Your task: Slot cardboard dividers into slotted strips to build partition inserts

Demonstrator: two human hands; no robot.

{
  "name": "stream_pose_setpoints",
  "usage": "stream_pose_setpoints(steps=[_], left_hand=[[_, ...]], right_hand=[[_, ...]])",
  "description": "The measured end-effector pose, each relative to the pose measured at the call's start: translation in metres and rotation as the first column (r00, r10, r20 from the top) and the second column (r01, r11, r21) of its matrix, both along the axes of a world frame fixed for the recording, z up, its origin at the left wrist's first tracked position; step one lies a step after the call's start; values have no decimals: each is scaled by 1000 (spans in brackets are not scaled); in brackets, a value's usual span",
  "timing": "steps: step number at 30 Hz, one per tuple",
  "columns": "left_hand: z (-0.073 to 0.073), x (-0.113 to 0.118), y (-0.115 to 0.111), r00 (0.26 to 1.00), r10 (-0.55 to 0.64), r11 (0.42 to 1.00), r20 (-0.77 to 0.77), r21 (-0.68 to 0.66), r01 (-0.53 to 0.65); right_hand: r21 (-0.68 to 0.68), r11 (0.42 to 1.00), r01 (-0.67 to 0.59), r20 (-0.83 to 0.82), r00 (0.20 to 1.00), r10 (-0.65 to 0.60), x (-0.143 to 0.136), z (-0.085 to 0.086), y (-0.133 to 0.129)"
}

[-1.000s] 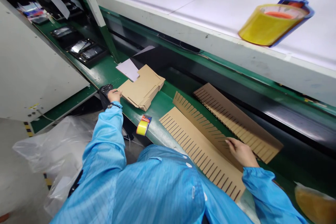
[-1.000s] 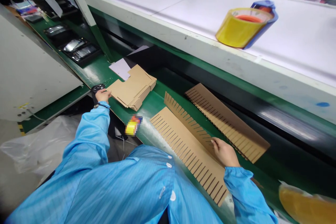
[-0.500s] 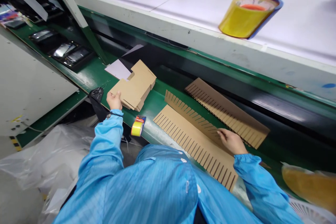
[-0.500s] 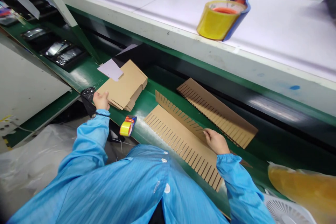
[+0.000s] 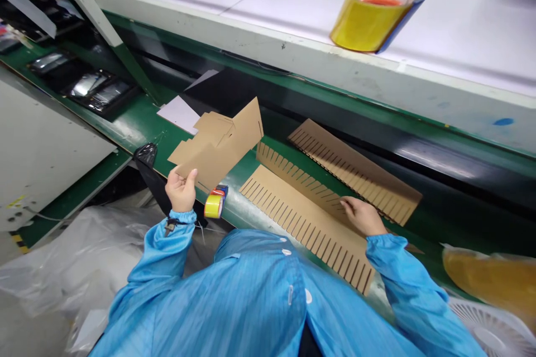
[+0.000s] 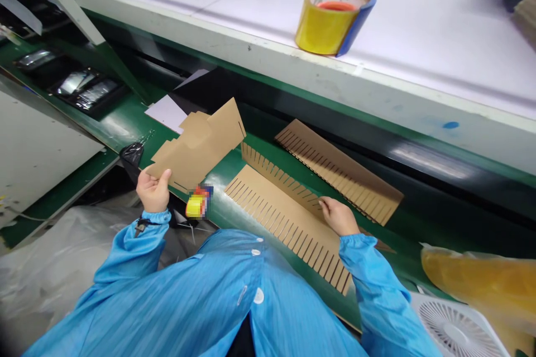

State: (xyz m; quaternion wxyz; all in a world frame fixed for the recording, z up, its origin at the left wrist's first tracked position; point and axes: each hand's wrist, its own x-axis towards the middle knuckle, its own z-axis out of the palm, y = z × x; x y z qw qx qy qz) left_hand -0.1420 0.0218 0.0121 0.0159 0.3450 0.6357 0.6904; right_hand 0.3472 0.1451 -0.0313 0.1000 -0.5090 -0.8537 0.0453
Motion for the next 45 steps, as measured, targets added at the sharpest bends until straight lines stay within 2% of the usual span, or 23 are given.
stream_pose_setpoints(steps=[9,14,19,26,32,37,41,45], left_hand=[[5,9,-6,999,28,999,-34,-21,-29],[7,11,-11,996,45,995,-73,-88,-52],[11,15,-20,996,49,997,-70,-62,-53],[16,17,-28,987,110,992,-120,-55,-118],[6,21,-28,993,52,993,-104,-97,-62],[-5,23,-28,993,48,982,-109,-174,-66],[-12,21,-30,987,48,977,-154,-197,-78],[-21,22,-36,969,13,950,-246,-298,-89]], right_hand=[[3,1000,-23,-2,1000,23,-5,6,1],[2,1000,-31,0,1000,31,-7,8,1],[4,1000,-24,11,1000,24,-8,8,1],[2,999,-34,-14,999,34,-7,5,1],[24,999,-26,3,1000,26,-7,3,2],[16,1000,-26,1,1000,26,-7,5,3],[8,1000,-19,12,1000,19,-9,7,4],[3,1000,-11,13,1000,10,-9,8,4]])
